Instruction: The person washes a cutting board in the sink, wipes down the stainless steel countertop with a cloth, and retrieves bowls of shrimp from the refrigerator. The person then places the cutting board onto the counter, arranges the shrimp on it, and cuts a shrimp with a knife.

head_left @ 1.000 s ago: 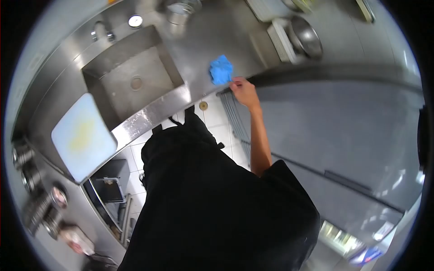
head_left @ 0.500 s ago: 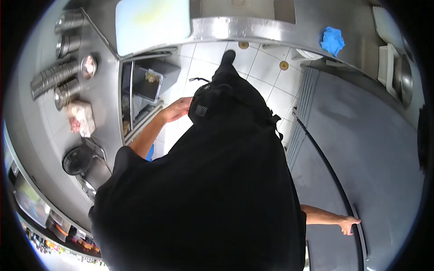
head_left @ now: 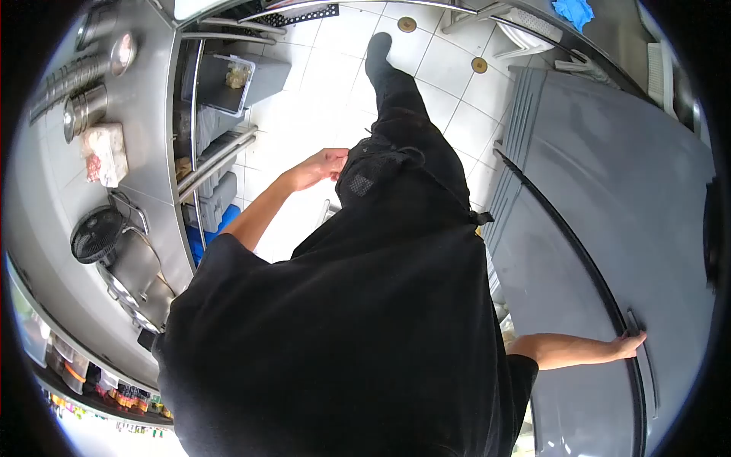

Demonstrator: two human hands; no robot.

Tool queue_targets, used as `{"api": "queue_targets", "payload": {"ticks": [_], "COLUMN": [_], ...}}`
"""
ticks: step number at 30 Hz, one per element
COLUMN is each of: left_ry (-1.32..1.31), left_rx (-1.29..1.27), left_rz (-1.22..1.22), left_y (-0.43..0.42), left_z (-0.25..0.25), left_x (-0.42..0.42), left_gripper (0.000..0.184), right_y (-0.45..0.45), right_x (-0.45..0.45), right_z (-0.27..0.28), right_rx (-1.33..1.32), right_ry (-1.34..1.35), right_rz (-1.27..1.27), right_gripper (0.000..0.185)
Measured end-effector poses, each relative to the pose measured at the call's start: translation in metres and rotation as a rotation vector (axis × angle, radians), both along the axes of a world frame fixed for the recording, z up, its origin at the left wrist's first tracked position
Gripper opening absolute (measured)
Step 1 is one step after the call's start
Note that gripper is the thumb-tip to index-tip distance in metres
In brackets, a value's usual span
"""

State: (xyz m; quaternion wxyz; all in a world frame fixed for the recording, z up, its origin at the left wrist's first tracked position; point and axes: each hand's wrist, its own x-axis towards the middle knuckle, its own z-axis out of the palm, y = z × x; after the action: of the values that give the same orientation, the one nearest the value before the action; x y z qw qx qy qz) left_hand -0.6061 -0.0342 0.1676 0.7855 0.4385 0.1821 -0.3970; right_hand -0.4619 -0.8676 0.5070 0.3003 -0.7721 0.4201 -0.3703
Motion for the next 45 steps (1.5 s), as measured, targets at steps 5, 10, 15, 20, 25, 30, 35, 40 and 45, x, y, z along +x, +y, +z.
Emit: {"api": "queue_targets", "payload": {"ticks": [5, 10, 15, 20, 25, 30, 35, 40, 45], "left_ry": [-0.005, -0.021, -0.01, 0.041, 0.172, -0.072, -0.671, -1.142, -1.192], "left_rx": [0.021, 0.043, 0.035, -0.117, 0.094, 0.396, 0.532, 0.306, 0.464], "left_rz": [-0.074, -0.187, -0.045, 0.035, -0.298, -0.623, -0.54, -0.363, -0.355], "left_y": [0.003, 0.008, -0.013, -0.006, 0.053, 0.082, -0.009, -0.112, -0.137], "left_z": [-0.006, -0.02, -0.002, -0.037, -0.067, -0.047, 0.057, 0.173, 0.184], "left_x": [-0.024, -0.044, -0.054, -0.077, -0.052, 0.112, 0.277, 0.324, 0.336], "left_gripper": [0.053, 0.082, 0.054, 0.078, 0.057, 0.058, 0.057, 0.079, 0.073], "right_y": [-0.01, 0.014, 0.154, 0.184, 0.277, 0.403, 0.481, 0.532, 0.513], "right_x": [0.013, 0.016, -0.001, -0.049, -0.012, 0.047, 0.095, 0.128, 0.118], "right_z": [-0.006, -0.002, -0.008, -0.041, -0.088, -0.11, -0.115, -0.117, -0.144], "right_rx": [0.001, 0.045, -0.088, -0.61, -0.9, -0.79, -0.697, -0.611, -0.269], "right_ry": [-0.071, -0.041, -0.027, 0.001, -0.359, -0.615, -0.71, -0.724, -0.628], "right_rz": [-0.139, -0.102, -0.086, -0.035, 0.111, 0.319, 0.535, 0.616, 0.809], "right_gripper": [0.039, 0.046, 0.084, 0.072, 0.077, 0.09, 0.088, 0.069, 0.037]}}
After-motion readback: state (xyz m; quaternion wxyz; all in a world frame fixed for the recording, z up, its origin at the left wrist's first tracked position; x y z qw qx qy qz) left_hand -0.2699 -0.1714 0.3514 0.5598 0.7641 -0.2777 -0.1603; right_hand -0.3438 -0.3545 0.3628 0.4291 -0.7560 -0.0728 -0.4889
